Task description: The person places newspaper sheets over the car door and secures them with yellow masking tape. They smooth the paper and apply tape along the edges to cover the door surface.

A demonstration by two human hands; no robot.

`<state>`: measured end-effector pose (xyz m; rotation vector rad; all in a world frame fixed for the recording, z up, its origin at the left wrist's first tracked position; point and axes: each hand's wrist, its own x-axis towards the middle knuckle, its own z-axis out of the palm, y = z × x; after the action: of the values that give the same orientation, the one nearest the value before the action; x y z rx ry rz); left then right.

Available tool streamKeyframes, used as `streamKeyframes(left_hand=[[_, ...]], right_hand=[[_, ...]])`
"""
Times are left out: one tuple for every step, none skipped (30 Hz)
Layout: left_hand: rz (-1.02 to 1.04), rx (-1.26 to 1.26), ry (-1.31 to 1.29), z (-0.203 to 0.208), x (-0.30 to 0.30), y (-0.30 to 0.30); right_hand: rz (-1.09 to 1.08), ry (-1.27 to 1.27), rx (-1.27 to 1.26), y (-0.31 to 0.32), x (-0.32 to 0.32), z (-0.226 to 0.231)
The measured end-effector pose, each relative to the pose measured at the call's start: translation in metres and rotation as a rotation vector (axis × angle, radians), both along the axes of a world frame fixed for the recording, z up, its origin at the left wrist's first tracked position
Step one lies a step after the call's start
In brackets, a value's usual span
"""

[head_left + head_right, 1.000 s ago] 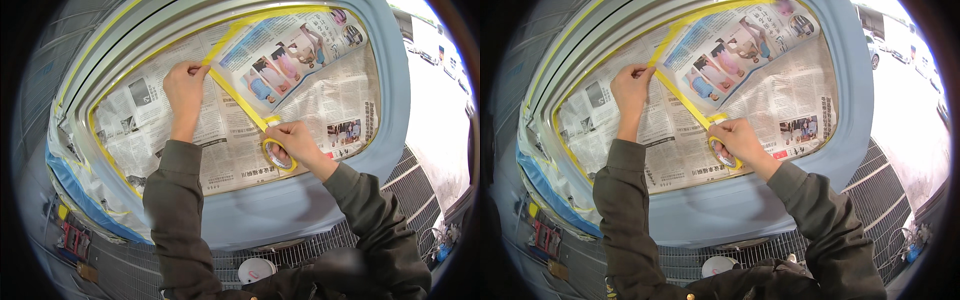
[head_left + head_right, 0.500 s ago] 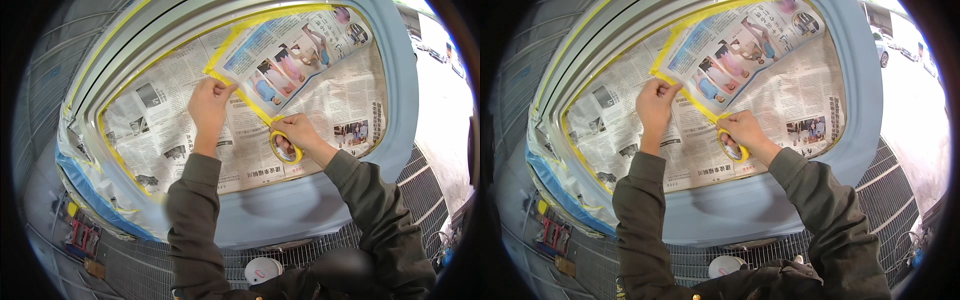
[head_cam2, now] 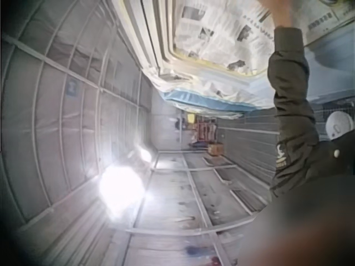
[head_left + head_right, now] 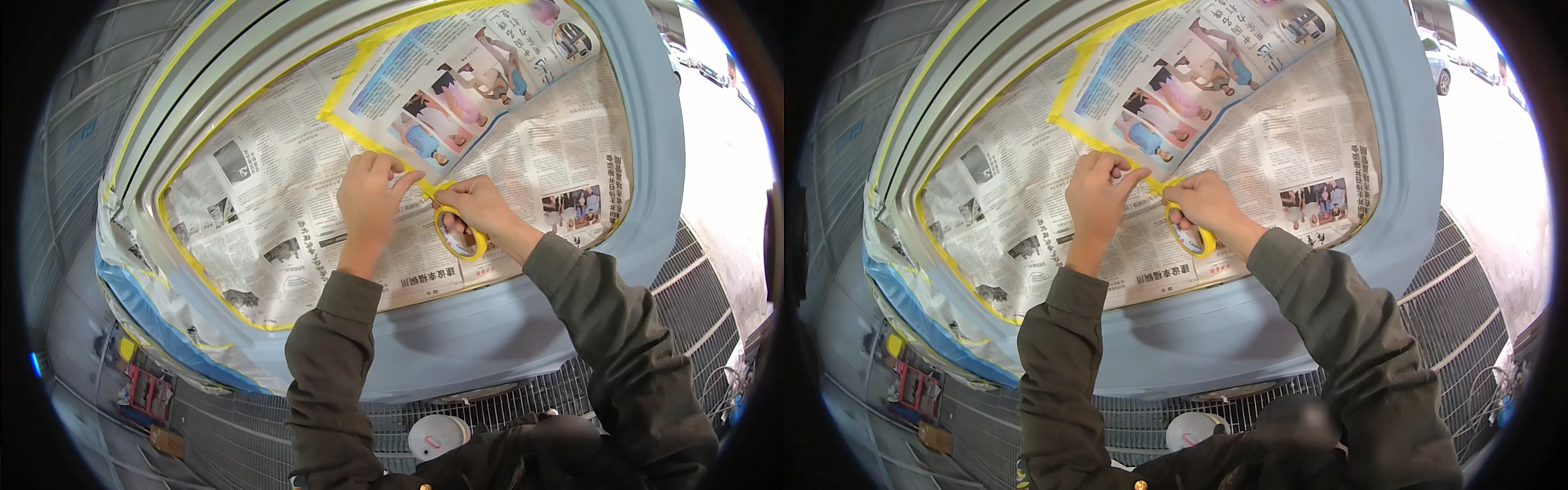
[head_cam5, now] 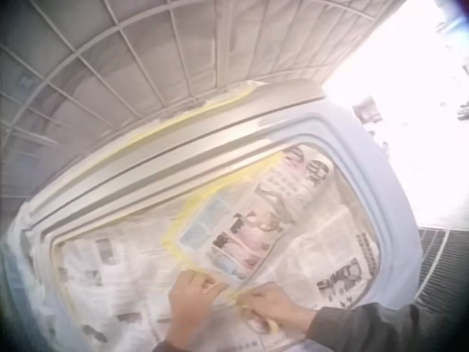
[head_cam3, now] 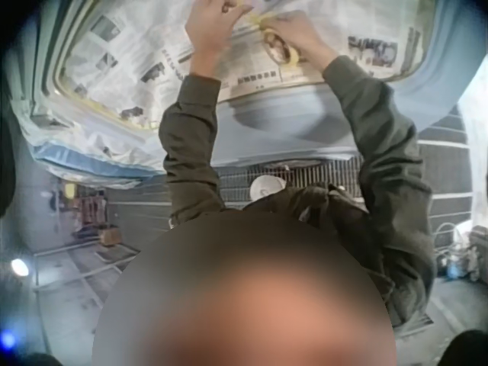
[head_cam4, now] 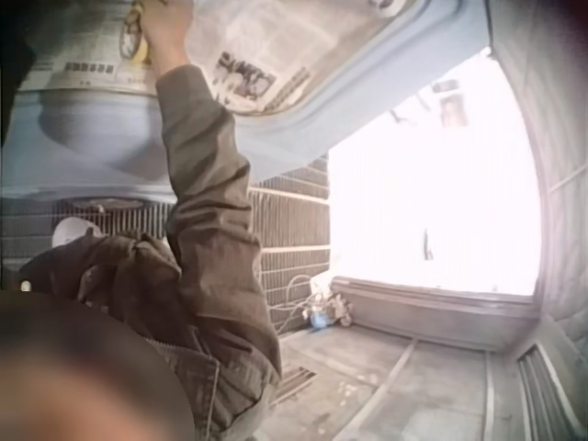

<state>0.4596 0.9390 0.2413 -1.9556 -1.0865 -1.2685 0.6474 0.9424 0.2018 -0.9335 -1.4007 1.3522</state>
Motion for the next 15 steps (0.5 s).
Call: streamKeyframes(left_hand=[[-0.008, 0.011, 0.031, -0.001, 0.002, 0.0], [0.014, 0.024, 0.056, -0.001, 0.002, 0.001], [0.02, 0.041, 0.079, -0.002, 0.003, 0.001], [0.018, 0.065, 0.096, -0.002, 0.004, 0.002], [0.032, 0.066, 0.103, -0.002, 0.004, 0.003], [0.038, 0.073, 0.102, -0.002, 0.005, 0.004], [0.045, 0.08, 0.101, -0.002, 0.005, 0.005], [0.045, 0.081, 0.099, -0.002, 0.006, 0.005], [0.046, 0.082, 0.096, -0.002, 0.006, 0.005], [0.04, 0.086, 0.09, -0.002, 0.007, 0.005], [0.045, 0.085, 0.092, -0.002, 0.007, 0.005], [0.044, 0.087, 0.09, -0.002, 0.008, 0.005], [0.042, 0.089, 0.089, -0.002, 0.008, 0.005], [0.048, 0.087, 0.094, -0.002, 0.009, 0.004], [0.055, 0.085, 0.101, -0.002, 0.009, 0.004]], right_hand=[[-0.007, -0.008, 0.015, 0.0, 0.0, 0.0], [-0.008, -0.008, 0.02, 0.0, 0.0, 0.0], [-0.002, 0.001, 0.014, 0.001, 0.0, 0.0], [-0.011, -0.003, 0.029, 0.001, 0.0, -0.001], [-0.012, 0.0, 0.035, 0.002, 0.0, -0.001], [-0.002, 0.015, 0.033, 0.002, 0.0, -0.002], [-0.014, 0.026, 0.024, 0.003, 0.0, -0.003], [-0.015, 0.049, 0.007, 0.003, -0.002, -0.004], [-0.02, 0.07, -0.016, 0.004, -0.003, -0.004], [-0.028, 0.125, -0.032, 0.004, -0.006, -0.005], [-0.04, 0.179, -0.056, 0.003, -0.01, -0.006], [-0.065, 0.22, -0.09, 0.002, -0.013, -0.007], [-0.088, 0.276, -0.115, 0.001, -0.017, -0.007], [-0.122, 0.32, -0.149, -0.001, -0.021, -0.008], [-0.156, 0.364, -0.183, -0.003, -0.024, -0.009]])
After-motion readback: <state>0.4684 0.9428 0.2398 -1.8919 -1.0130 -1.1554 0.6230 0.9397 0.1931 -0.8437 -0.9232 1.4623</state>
